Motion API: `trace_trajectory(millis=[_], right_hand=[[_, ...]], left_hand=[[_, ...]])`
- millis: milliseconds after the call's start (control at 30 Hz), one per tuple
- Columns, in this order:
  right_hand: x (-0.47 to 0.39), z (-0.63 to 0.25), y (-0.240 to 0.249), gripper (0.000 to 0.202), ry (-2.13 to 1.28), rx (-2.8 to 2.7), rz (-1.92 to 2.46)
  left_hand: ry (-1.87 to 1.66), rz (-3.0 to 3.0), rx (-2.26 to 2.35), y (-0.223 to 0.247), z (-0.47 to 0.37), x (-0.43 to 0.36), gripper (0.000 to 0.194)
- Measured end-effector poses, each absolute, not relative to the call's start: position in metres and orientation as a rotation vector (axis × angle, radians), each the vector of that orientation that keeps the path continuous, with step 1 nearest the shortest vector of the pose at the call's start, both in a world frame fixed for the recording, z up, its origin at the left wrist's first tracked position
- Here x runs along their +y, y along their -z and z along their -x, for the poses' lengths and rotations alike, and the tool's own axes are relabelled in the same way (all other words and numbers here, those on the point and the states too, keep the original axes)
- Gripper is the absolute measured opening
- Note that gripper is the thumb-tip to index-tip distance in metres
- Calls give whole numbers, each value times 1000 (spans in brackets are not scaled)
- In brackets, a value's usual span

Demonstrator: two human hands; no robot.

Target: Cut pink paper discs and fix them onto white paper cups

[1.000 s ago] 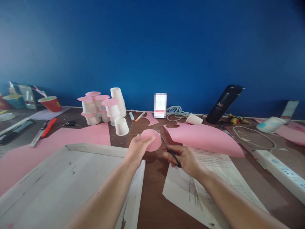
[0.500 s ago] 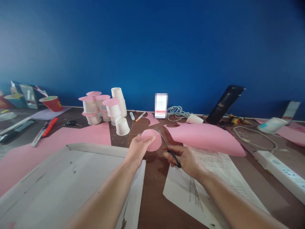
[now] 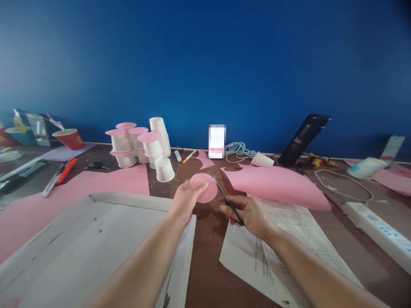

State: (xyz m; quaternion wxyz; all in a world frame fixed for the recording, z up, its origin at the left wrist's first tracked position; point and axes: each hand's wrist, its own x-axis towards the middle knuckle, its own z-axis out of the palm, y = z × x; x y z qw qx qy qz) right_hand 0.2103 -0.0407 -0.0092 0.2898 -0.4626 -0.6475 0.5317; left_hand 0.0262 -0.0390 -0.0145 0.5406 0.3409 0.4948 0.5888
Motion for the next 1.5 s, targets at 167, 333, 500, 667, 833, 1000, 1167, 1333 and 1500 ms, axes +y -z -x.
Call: trace_trajectory(millis=[167,333,500,667,833,1000,1167,1333,1500], right_hand=[[-40,-210,10,48,-1429,-1715,1202],[-41,-210,10,49,-1426,-1699,1218],[-41,-209,9,45,-1416,-1714,1202],[-41,-210,8,45,-1402,-1734,1197],[-40,-210,9,45,-1400,-1716,1207],[-41,-210,9,47,-1417,-1694,1216],[-41,-210,7,47,-1394,-1698,1248],[-43,-209,3,45,-1393,-1734,1223],[-42,-210,5,45,-1390,-1735,1203]], left_hand=[[-1388,-789,1165,12,-27,-40,35],[-1379,-779,1163,11,-28,-40,38],[-1348,-795,1140,9,-29,-41,38],[-1339,-818,1157,12,-29,-41,35],[-1342,-831,1185,14,-28,-40,33],[-1345,-815,1151,12,-28,-41,35],[-1343,-852,1206,14,-27,-39,37],[-1330,-891,1246,13,-26,-40,35],[-1312,-884,1241,11,-27,-41,34]])
